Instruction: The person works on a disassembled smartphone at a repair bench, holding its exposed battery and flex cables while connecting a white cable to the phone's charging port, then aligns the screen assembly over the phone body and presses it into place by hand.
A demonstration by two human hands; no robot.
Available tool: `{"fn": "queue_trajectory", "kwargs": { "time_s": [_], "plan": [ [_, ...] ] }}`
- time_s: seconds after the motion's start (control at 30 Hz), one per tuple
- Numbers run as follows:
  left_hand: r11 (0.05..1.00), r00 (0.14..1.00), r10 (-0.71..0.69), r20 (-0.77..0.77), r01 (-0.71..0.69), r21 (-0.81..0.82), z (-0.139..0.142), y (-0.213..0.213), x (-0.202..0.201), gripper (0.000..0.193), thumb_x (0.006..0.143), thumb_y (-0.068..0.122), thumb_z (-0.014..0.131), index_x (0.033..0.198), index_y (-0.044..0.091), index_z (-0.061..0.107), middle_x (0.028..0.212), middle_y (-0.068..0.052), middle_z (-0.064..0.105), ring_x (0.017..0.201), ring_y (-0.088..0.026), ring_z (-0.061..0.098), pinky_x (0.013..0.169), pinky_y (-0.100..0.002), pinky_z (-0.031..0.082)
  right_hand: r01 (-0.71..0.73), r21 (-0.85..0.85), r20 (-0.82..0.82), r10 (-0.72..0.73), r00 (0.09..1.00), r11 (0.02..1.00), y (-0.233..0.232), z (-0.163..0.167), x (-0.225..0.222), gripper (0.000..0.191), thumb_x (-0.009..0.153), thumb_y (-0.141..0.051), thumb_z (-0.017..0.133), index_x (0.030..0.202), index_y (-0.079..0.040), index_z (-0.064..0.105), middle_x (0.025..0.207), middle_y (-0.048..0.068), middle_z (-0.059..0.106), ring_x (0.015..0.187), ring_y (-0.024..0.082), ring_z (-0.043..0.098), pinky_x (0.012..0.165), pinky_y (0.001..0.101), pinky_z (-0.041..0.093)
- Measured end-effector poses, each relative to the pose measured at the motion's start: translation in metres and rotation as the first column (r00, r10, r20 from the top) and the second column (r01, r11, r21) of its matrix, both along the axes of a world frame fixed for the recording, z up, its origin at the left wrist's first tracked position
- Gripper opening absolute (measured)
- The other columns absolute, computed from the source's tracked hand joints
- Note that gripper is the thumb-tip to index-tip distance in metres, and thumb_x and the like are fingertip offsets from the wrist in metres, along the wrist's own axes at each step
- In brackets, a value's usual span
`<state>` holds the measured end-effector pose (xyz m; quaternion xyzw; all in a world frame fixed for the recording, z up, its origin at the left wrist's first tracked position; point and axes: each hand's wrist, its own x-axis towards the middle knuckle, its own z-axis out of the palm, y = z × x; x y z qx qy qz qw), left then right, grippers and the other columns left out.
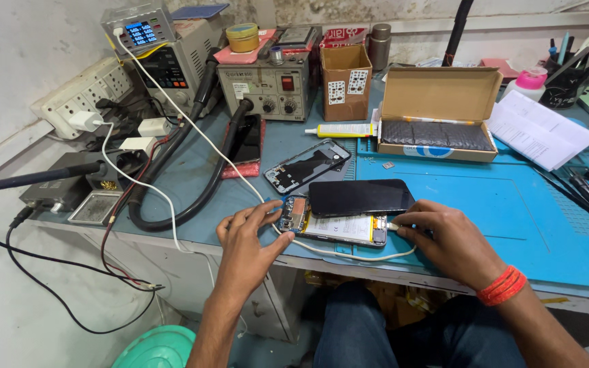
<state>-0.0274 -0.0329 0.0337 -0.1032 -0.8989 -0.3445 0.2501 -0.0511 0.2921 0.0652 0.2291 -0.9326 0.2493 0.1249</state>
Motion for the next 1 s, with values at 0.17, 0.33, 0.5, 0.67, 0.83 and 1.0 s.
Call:
{"fn": "queue_trajectory", "kwargs": {
  "time_s": [0.17,0.33,0.5,0.67,0.83,1.0],
  "plan": [
    [1.0,1.0,0.004,-0.012,-0.004,0.015,-0.0004,0.0007,0.0018,0.053,0.077,0.03,0.083,0.126,0.016,0.067,0.11,-0.001,0.079,0.12,-0.014,0.059,0.11,-0.041,0.022,-0.016,-0.028,-0.037,0.015,0.999,0.999,-0.0014,-0.0017,0.0029,0.022,0.085,-0.019,0.072,0.103,-0.008,0.079,0.095,0.009,0.072,0.084,0.03,0.071,0.075,0.0401,0.055],
    [0.999,1.0,0.005,-0.015,-0.004,0.049,-0.0008,0.0032,0.0021,0.048,0.076,0.027,0.084,0.12,0.016,0.069,0.109,0.0,0.077,0.113,-0.013,0.065,0.113,-0.045,0.02,0.005,-0.002,-0.038,-0.005,0.999,1.0,-0.0028,-0.0037,0.0016,0.023,0.085,-0.02,0.071,0.104,-0.009,0.079,0.095,0.009,0.071,0.083,0.03,0.071,0.074,0.0404,0.055],
    [0.998,1.0,0.009,-0.01,-0.009,0.055,-0.0023,0.0025,0.0011,0.043,0.075,0.026,0.084,0.115,0.016,0.071,0.107,0.001,0.076,0.111,-0.013,0.067,0.116,-0.048,0.019,-0.003,-0.029,-0.039,0.002,0.999,1.0,-0.003,-0.0068,0.0004,0.021,0.085,-0.018,0.071,0.102,-0.008,0.079,0.095,0.009,0.072,0.083,0.029,0.071,0.074,0.0399,0.056],
    [0.999,0.999,0.035,-0.013,-0.035,0.024,-0.0037,0.004,0.0001,0.039,0.075,0.028,0.085,0.111,0.017,0.075,0.103,0.0,0.075,0.118,-0.017,0.059,0.117,-0.05,0.017,-0.014,-0.087,-0.003,0.014,1.0,0.996,-0.0029,-0.0063,-0.0005,0.021,0.084,-0.017,0.072,0.101,-0.008,0.079,0.095,0.009,0.073,0.082,0.028,0.072,0.075,0.0386,0.057],
    [0.999,0.997,0.042,-0.061,-0.042,0.003,-0.0014,0.0061,0.0017,0.038,0.075,0.028,0.083,0.11,0.017,0.075,0.11,-0.002,0.072,0.121,-0.021,0.055,0.116,-0.052,0.016,0.0,-0.103,-0.012,-0.002,1.0,0.995,-0.0055,-0.0005,0.0046,0.022,0.084,-0.019,0.073,0.101,-0.008,0.079,0.093,0.01,0.073,0.083,0.028,0.073,0.075,0.0379,0.056],
    [0.994,0.976,0.101,-0.191,-0.109,-0.029,-0.0003,0.01,-0.0042,0.029,0.078,0.027,0.081,0.103,0.014,0.075,0.105,-0.005,0.071,0.113,-0.026,0.057,0.112,-0.053,0.022,0.024,-0.106,0.008,-0.024,1.0,0.994,-0.0009,-0.0041,0.0035,0.023,0.084,-0.022,0.074,0.103,-0.01,0.08,0.093,0.009,0.074,0.084,0.029,0.072,0.075,0.0377,0.056]
  ]
}}
